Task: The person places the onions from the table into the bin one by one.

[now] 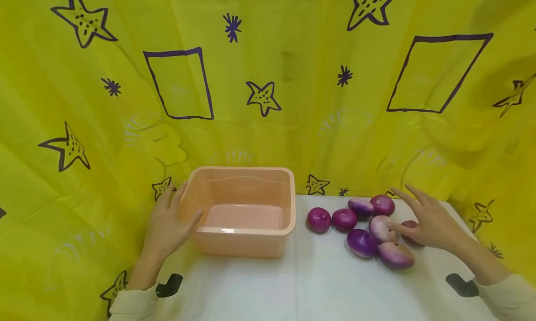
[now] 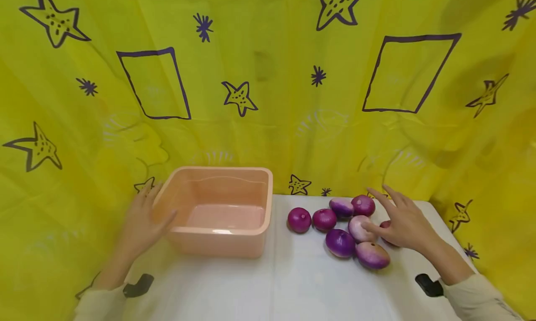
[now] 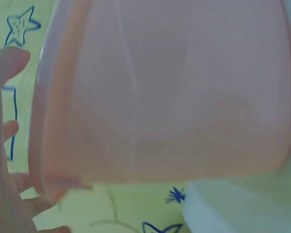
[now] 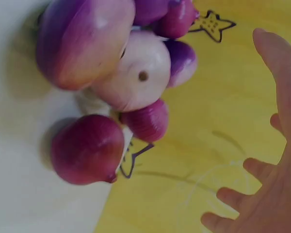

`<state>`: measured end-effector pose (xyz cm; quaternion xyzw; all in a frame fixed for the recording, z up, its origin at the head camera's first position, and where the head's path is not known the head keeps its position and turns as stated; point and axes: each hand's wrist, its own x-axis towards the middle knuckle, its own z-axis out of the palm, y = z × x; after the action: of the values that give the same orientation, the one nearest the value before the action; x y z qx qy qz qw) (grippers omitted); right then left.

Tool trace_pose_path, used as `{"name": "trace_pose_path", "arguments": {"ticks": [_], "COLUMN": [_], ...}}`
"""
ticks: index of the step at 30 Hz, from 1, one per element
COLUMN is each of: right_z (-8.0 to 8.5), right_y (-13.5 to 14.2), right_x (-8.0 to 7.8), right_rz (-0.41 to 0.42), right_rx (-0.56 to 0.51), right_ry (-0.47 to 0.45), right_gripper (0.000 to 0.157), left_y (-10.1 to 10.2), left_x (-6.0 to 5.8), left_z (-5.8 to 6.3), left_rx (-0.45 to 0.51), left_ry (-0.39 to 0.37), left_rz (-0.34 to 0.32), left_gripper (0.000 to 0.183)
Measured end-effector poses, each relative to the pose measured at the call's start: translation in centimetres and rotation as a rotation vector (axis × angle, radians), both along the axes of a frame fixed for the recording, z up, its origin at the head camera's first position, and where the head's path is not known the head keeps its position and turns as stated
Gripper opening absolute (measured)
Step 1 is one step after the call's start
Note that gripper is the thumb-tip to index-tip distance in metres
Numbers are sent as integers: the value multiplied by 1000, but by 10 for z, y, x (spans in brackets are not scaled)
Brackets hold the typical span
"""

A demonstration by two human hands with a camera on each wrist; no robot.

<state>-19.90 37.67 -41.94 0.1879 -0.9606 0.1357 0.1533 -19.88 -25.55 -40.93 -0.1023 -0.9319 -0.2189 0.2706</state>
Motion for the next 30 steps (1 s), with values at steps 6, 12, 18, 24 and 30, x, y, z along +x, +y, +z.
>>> {"name": "trace_pose_path", "arguments": {"ticks": [6,12,18,24,30], "right_z": [-10,-28,-44,-56,-65], "right_y": [19,31,46,60,68], "right_x": [0,0,1,3,6], "right_rz": [20,53,-10,-119,-143], "right_rx": [-92,-154,-177,-194,-221], "right_ry": [-117,-147,-225,-409,-437], "right_gripper": [94,84,76,78,76], "left_y": [-16,-24,-21,-18,-12], "left_x": [12,28,32,31,29], "left_z": [-12,-24,-35,-49,-56], "left_rx": [185,388,556,697,726], "left_ry": [-75,-220,-345,-317,-269], "left_rz": [-30,-42,-81,-175,-171], "left_gripper": [84,82,75,69,68]}}
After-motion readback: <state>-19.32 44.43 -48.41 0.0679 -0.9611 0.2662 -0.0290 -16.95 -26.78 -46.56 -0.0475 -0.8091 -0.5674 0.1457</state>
